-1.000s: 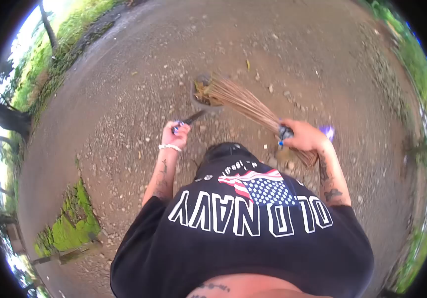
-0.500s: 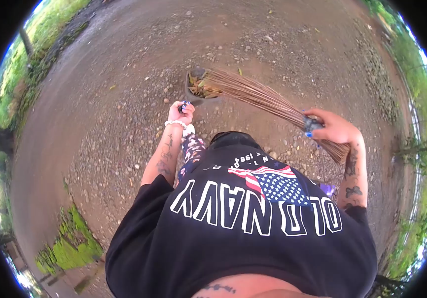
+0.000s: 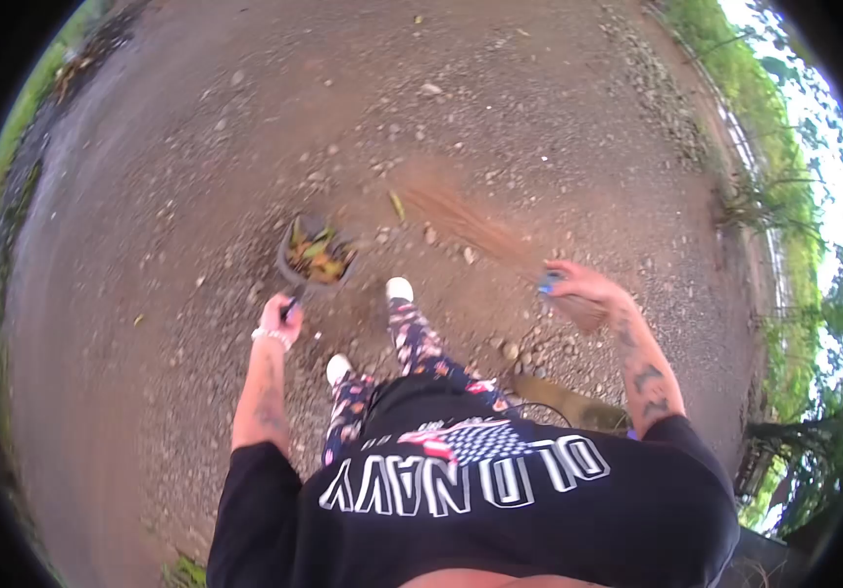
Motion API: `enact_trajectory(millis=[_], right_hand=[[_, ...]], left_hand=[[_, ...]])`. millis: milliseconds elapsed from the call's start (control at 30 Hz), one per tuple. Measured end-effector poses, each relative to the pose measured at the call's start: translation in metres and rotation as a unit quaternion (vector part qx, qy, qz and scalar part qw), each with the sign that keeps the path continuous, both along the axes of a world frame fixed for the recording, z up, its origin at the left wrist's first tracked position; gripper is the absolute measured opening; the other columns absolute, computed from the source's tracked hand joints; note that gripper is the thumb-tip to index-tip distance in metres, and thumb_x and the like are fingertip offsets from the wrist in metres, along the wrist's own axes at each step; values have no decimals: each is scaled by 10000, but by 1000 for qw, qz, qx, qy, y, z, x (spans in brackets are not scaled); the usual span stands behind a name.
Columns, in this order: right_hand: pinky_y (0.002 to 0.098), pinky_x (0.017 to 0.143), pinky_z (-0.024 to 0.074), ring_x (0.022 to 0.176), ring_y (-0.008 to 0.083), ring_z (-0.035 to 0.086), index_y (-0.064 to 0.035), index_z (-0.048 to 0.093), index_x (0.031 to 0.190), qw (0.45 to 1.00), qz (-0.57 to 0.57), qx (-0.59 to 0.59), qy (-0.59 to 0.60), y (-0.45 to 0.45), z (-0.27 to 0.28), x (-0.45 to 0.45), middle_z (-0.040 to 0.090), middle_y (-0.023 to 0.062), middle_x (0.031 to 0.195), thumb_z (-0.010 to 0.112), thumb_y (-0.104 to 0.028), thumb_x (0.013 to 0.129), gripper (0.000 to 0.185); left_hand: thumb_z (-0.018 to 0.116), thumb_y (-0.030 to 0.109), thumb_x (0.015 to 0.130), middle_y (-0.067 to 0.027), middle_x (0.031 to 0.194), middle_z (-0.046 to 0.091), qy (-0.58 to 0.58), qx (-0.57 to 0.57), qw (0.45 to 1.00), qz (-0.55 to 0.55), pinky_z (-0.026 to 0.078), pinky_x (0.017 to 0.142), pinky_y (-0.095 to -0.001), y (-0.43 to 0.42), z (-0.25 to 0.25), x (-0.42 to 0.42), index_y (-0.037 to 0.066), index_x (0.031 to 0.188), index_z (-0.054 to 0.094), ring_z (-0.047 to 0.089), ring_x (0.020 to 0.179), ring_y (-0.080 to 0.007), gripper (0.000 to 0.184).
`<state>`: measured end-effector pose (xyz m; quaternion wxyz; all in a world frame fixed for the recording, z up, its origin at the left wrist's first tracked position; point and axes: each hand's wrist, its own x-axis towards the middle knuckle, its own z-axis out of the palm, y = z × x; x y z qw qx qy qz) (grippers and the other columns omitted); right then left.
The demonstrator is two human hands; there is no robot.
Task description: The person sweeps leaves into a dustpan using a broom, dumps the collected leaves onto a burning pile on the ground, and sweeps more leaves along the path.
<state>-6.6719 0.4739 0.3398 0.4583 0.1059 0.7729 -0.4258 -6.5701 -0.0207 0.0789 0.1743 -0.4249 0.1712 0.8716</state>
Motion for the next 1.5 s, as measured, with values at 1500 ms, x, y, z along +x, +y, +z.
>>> enact_trajectory(millis=[1500], right_hand=[[289,808,404,931,223,526,2,423,1143,974,177,132,39,-129,-243,-98,540,144,1028,651,-187,621,601]], left_hand=[[487,55,729,-69,608,438,-280,86,934,203,422,369,-185,2,-51,-89,-30,758,387,455,481,-139,134]])
